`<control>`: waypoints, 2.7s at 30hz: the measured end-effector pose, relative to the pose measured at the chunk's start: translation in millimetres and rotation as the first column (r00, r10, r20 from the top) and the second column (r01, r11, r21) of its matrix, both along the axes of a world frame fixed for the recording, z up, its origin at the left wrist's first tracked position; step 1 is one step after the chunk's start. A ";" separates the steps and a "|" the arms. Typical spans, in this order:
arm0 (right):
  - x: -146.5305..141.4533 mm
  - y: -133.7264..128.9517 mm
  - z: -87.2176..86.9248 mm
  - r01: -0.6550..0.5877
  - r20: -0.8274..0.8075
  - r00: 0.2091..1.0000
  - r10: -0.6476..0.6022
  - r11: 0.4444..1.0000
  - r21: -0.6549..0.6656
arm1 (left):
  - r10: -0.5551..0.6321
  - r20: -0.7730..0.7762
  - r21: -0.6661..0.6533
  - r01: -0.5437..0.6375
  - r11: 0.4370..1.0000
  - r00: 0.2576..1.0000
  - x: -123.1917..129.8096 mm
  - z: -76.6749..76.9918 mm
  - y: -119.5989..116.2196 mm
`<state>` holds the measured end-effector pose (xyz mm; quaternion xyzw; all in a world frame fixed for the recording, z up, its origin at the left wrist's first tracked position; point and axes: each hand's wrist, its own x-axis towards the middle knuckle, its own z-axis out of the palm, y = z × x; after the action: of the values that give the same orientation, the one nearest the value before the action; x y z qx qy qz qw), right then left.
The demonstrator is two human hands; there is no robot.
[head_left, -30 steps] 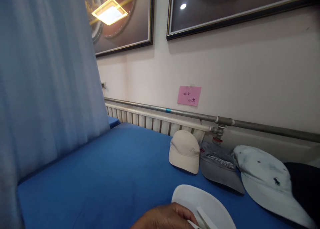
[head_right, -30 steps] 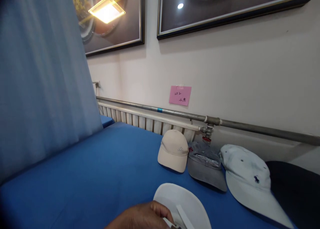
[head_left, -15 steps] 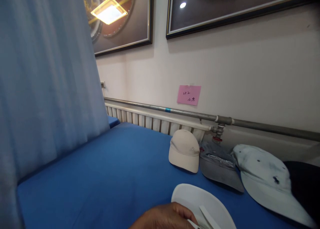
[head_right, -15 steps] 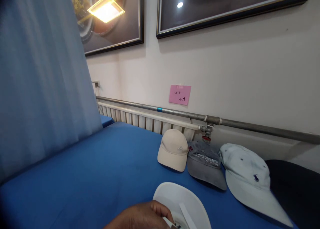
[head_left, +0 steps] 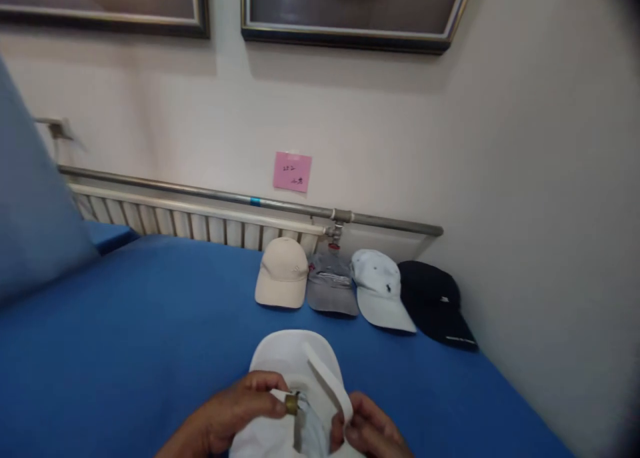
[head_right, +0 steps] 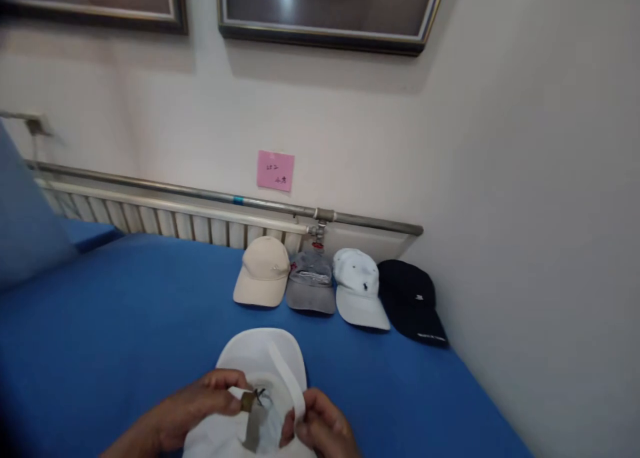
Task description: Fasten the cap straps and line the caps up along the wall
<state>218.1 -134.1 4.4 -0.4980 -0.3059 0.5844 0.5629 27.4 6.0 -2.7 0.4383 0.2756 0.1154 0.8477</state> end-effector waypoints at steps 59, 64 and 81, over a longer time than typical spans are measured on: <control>-33.4 2.3 10.6 -0.027 0.722 0.507 -0.470 0.829 0.558 | -0.159 -0.065 0.110 0.165 0.980 0.985 -17.3 0.5 5.2; -34.2 4.7 6.7 -0.030 0.763 0.565 -0.314 0.916 0.399 | -0.168 -0.097 0.179 0.183 0.967 0.981 -12.9 5.4 -3.2; -41.6 14.1 7.5 0.172 0.221 0.962 -0.160 0.984 -0.037 | -0.117 -0.142 0.137 0.137 0.981 0.983 -8.7 8.7 -7.9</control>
<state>176.5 -120.0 11.9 -0.5984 -0.3063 0.4855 0.5589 18.6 -2.0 6.0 0.5227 0.2939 0.0515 0.7986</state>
